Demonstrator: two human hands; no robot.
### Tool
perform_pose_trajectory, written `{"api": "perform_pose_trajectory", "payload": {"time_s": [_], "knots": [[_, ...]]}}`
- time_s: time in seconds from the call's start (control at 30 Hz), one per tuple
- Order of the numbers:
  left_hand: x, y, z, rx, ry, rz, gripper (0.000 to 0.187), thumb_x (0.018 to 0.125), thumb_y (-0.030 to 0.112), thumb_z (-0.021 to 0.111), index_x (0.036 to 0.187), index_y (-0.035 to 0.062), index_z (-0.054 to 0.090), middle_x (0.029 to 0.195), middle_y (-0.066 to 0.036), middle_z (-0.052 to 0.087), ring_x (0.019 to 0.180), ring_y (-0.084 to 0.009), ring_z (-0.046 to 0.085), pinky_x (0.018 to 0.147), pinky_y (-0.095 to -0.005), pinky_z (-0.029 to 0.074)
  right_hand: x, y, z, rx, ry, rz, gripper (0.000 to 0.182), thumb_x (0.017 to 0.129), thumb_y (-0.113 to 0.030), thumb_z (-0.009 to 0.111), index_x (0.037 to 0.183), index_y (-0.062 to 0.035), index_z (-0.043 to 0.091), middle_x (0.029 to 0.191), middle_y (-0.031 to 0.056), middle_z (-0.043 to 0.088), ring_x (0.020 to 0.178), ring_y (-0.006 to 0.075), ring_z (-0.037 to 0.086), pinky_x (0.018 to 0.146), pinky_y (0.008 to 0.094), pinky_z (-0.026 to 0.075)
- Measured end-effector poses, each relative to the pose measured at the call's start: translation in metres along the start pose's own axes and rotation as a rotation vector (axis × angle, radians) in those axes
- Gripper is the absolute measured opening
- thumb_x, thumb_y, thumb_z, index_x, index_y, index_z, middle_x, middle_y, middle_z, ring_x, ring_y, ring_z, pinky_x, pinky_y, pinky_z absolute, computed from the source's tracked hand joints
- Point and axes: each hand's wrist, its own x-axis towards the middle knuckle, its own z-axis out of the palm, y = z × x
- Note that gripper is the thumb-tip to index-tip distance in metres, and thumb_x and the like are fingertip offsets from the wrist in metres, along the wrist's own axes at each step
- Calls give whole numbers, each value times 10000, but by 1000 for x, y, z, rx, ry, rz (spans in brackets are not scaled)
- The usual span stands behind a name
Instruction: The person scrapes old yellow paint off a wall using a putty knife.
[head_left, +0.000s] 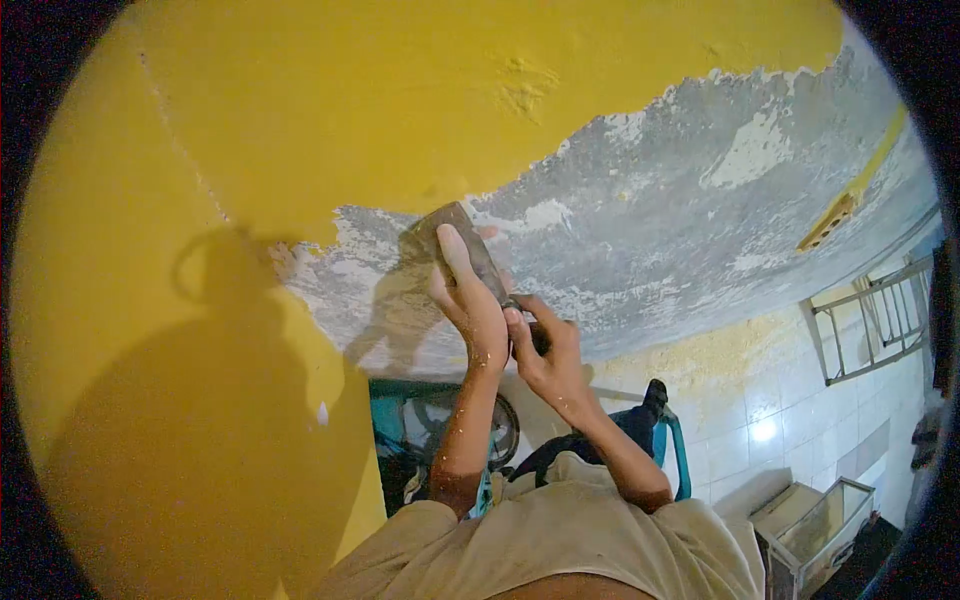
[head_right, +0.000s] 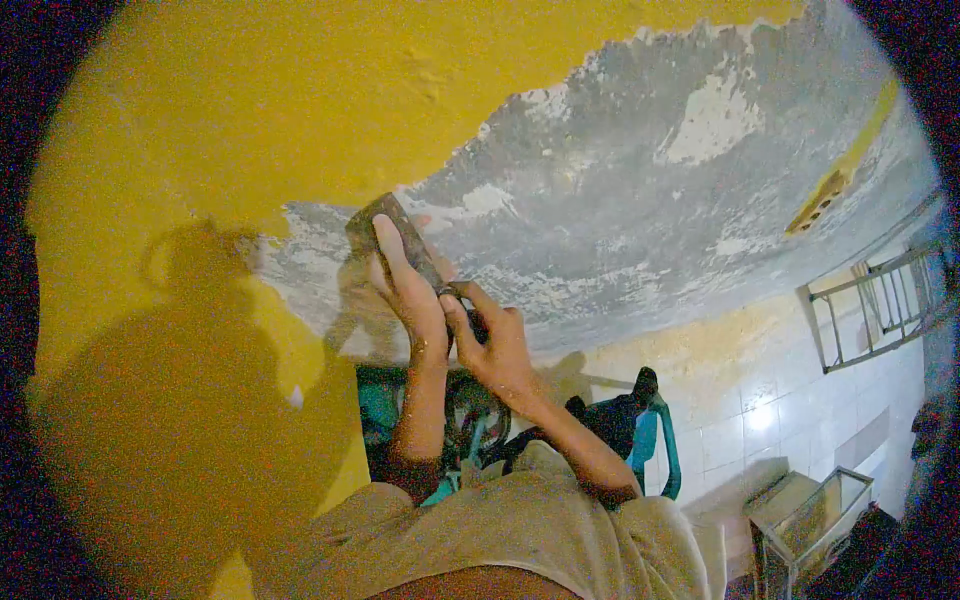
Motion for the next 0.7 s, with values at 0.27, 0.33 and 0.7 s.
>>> {"api": "perform_pose_trajectory", "payload": {"time_s": [0.27, 0.33, 0.7], "knots": [[-2, -5, -6, 24, -1, -16, 506, 906, 516, 440, 887, 42, 615, 661, 2, 488, 571, -97, 442, 494, -252, 393, -5, 9, 5, -44, -7, 16, 187, 928, -158, 520, 992, 8, 574, 512, 9, 482, 495, 34, 415, 439, 230, 323], [-1, -13, -10, 16, -11, -46, 504, 908, 514, 437, 891, 43, 613, 668, -1, 500, 574, -96, 447, 493, -251, 393, -3, 16, 6, -11, 35, -21, 197, 924, -160, 522, 1002, 13, 573, 502, 27, 487, 493, 33, 421, 437, 222, 320], [2, -8, -15, 16, -56, -67, 490, 910, 508, 437, 901, 50, 609, 673, -6, 491, 539, -111, 441, 487, -245, 393, -7, 4, 10, -22, 22, 4, 209, 932, -165, 503, 1030, 8, 565, 528, 48, 522, 516, 34, 444, 452, 225, 342]]}}
